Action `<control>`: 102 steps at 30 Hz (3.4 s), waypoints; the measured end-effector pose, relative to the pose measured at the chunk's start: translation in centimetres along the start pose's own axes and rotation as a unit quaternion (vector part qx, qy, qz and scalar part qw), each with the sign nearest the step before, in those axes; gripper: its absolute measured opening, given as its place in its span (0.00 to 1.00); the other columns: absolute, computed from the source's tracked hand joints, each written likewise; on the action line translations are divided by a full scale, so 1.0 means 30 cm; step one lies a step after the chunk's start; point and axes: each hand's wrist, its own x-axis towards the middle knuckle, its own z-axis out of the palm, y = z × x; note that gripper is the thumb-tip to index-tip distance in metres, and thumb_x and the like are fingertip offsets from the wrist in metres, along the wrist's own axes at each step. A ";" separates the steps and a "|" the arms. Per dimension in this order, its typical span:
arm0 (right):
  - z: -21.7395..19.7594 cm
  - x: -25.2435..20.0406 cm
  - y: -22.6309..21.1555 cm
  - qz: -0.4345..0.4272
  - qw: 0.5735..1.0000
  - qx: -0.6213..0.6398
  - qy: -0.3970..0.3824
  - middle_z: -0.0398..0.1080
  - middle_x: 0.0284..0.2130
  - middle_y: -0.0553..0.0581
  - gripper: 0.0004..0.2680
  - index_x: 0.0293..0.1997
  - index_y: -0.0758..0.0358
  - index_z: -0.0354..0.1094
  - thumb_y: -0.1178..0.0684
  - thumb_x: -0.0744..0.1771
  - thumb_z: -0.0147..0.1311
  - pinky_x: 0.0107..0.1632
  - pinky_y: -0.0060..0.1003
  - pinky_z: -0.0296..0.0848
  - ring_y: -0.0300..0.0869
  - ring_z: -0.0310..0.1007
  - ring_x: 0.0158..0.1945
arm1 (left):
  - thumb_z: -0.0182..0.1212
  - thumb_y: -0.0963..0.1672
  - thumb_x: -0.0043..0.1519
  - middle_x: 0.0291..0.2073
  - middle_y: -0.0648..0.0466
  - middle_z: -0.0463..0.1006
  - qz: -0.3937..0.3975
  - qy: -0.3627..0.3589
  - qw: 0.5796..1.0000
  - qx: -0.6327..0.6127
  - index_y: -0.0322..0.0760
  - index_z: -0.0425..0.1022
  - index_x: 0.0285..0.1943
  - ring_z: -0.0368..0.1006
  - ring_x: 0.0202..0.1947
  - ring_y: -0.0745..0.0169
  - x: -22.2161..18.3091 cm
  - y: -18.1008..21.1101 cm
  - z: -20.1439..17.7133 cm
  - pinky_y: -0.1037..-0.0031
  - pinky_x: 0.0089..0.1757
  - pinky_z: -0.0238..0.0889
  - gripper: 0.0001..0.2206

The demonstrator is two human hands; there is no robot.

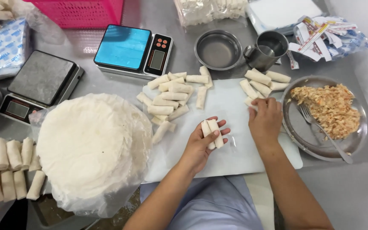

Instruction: The person organizes and packs spring rolls into plastic bags on a table using their hands.

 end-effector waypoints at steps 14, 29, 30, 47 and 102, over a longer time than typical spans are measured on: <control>-0.276 -0.056 -0.224 0.155 0.821 0.527 -0.154 0.77 0.37 0.54 0.12 0.45 0.62 0.76 0.58 0.60 0.71 0.43 0.29 0.75 0.39 0.77 0.39 | 0.57 0.40 0.67 0.59 0.48 0.77 -0.003 0.016 0.998 0.056 0.35 0.65 0.71 0.76 0.56 0.61 0.043 -0.055 -0.017 0.74 0.51 0.75 0.21; -0.245 -0.145 -0.122 0.189 0.743 0.619 -0.170 0.73 0.38 0.60 0.19 0.61 0.71 0.64 0.63 0.64 0.61 0.43 0.35 0.76 0.42 0.73 0.40 | 0.77 0.38 0.50 0.40 0.47 0.82 0.020 0.080 0.979 0.189 0.29 0.76 0.59 0.79 0.39 0.61 0.025 -0.017 0.053 0.74 0.38 0.79 0.26; -0.239 -0.155 -0.131 0.198 0.736 0.626 -0.164 0.73 0.37 0.62 0.16 0.57 0.73 0.66 0.64 0.64 0.62 0.41 0.35 0.76 0.42 0.74 0.40 | 0.77 0.38 0.51 0.41 0.46 0.82 0.018 0.075 0.974 0.212 0.30 0.76 0.59 0.78 0.40 0.60 0.017 -0.007 0.047 0.74 0.39 0.78 0.25; -0.236 -0.158 -0.223 0.259 0.702 0.645 -0.157 0.74 0.40 0.67 0.14 0.57 0.78 0.69 0.65 0.66 0.58 0.42 0.41 0.81 0.45 0.76 0.42 | 0.72 0.37 0.54 0.45 0.46 0.82 0.065 0.086 0.980 0.166 0.33 0.77 0.59 0.74 0.48 0.61 -0.053 0.040 0.049 0.69 0.49 0.75 0.22; -0.191 -0.320 -0.323 0.046 0.726 0.678 -0.105 0.46 0.74 0.71 0.32 0.80 0.58 0.23 0.65 0.68 0.45 0.72 0.54 0.53 0.55 0.47 0.75 | 0.69 0.43 0.60 0.63 0.43 0.75 0.169 0.018 0.984 0.045 0.28 0.72 0.65 0.67 0.66 0.58 -0.083 -0.042 0.041 0.66 0.61 0.63 0.24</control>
